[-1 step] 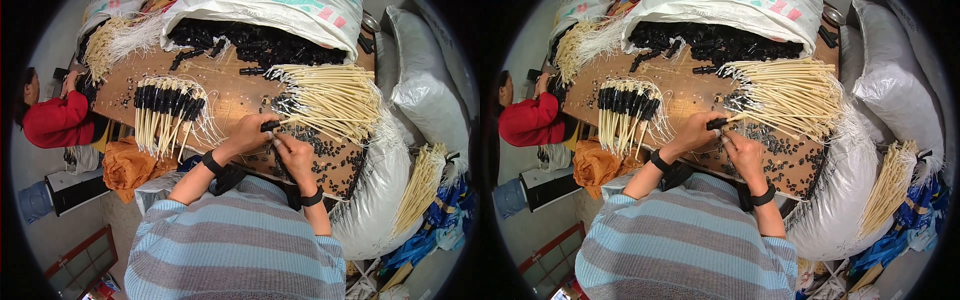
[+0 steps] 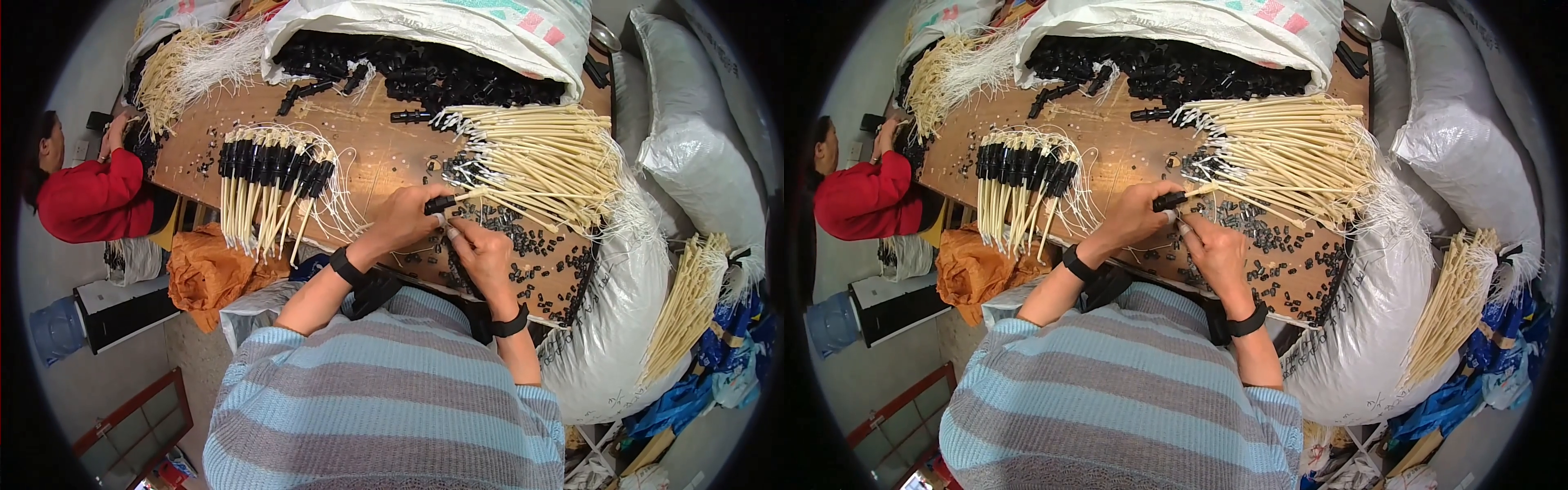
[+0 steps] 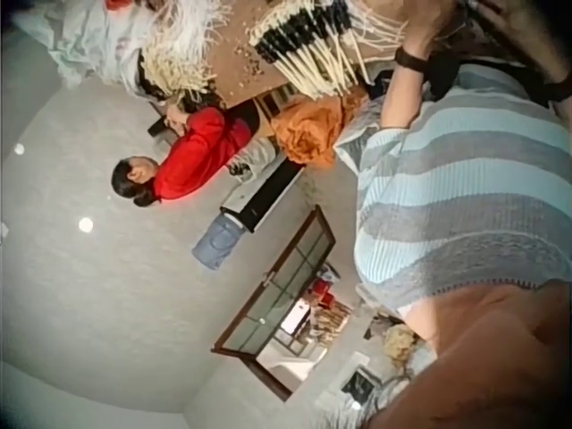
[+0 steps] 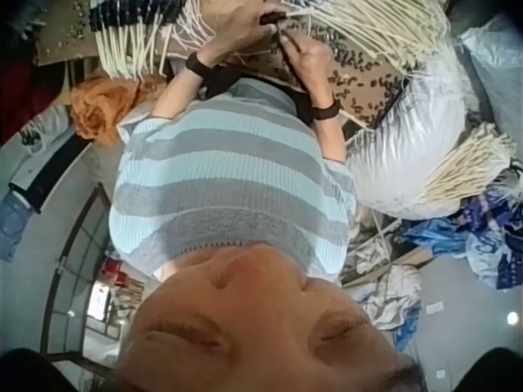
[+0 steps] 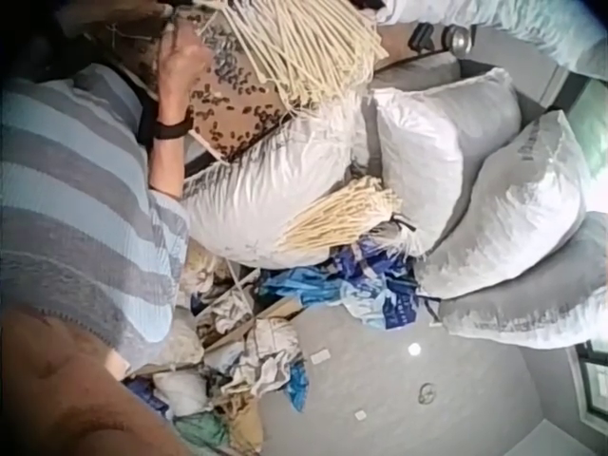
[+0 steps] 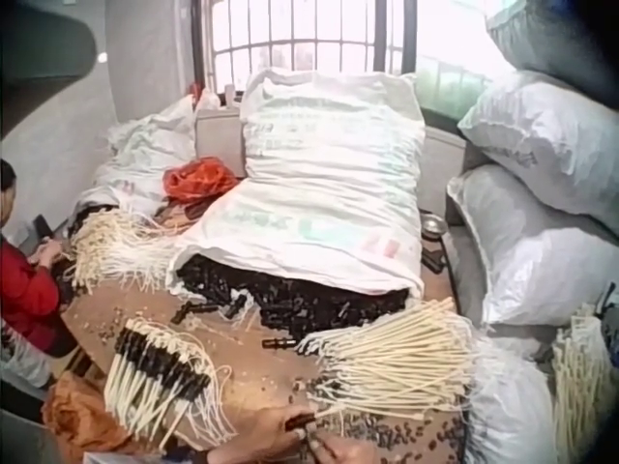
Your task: The person assembles components by hand, sliding a black plastic connector onto a white plastic tube and snapping a small black clip over the connection point. They repeat this process multiple times, occasionally moving bundles of tubes to reach more components.
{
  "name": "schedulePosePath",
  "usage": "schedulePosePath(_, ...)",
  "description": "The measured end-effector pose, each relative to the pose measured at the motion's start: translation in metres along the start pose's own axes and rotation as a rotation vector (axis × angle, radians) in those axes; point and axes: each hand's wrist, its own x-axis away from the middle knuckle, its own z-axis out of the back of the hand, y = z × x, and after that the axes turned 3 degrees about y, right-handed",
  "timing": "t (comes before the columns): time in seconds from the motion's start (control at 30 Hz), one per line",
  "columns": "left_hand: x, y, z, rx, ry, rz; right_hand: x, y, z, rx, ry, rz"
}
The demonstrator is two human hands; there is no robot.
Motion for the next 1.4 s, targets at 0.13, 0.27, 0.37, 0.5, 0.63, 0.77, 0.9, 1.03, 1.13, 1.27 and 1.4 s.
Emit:
schedulePosePath(0.13, 0.003, -0.013, 0.003, -0.241, 0.06, -0.084, 0.001, 0.001, 0.007, 0.048, 0.012, 0.019)
schedulePosePath(0.27, 0.007, -0.022, 0.005, -0.42, 0.095, -0.266, -0.002, -0.002, 0.012, 0.118, 0.03, 0.049)
schedulePosePath(0.37, 0.008, -0.016, 0.004, -0.454, 0.042, -0.261, -0.002, 0.0, 0.009, 0.101, 0.061, 0.049)
schedulePosePath(0.5, 0.008, -0.019, -0.001, -0.364, 0.017, -0.318, -0.001, -0.003, 0.01, 0.111, 0.022, 0.084)
schedulePosePath(0.63, 0.008, -0.019, -0.003, -0.363, -0.016, -0.363, 0.0, -0.002, 0.005, 0.102, 0.004, 0.097)
schedulePosePath(0.77, 0.01, -0.011, -0.004, -0.33, -0.105, -0.287, 0.0, -0.011, 0.004, -0.009, 0.036, 0.0)
schedulePosePath(0.9, 0.01, -0.015, -0.002, -0.086, -0.138, -0.248, 0.003, -0.012, 0.0, -0.003, -0.114, 0.049)
schedulePosePath(1.03, 0.005, -0.008, 0.006, -0.151, 0.037, -0.409, 0.007, -0.007, -0.004, 0.058, -0.066, 0.039)
schedulePosePath(1.13, 0.006, -0.015, 0.008, -0.142, 0.135, -0.612, 0.007, -0.015, -0.002, -0.141, -0.028, -0.009)
schedulePosePath(1.27, 0.009, -0.028, 0.003, -0.097, 0.139, -0.634, 0.012, -0.007, -0.004, -0.119, -0.159, -0.022)
schedulePosePath(1.4, -0.013, -0.03, 0.006, -0.286, 0.373, -0.204, 0.015, 0.004, -0.011, -0.121, 0.02, -0.189)
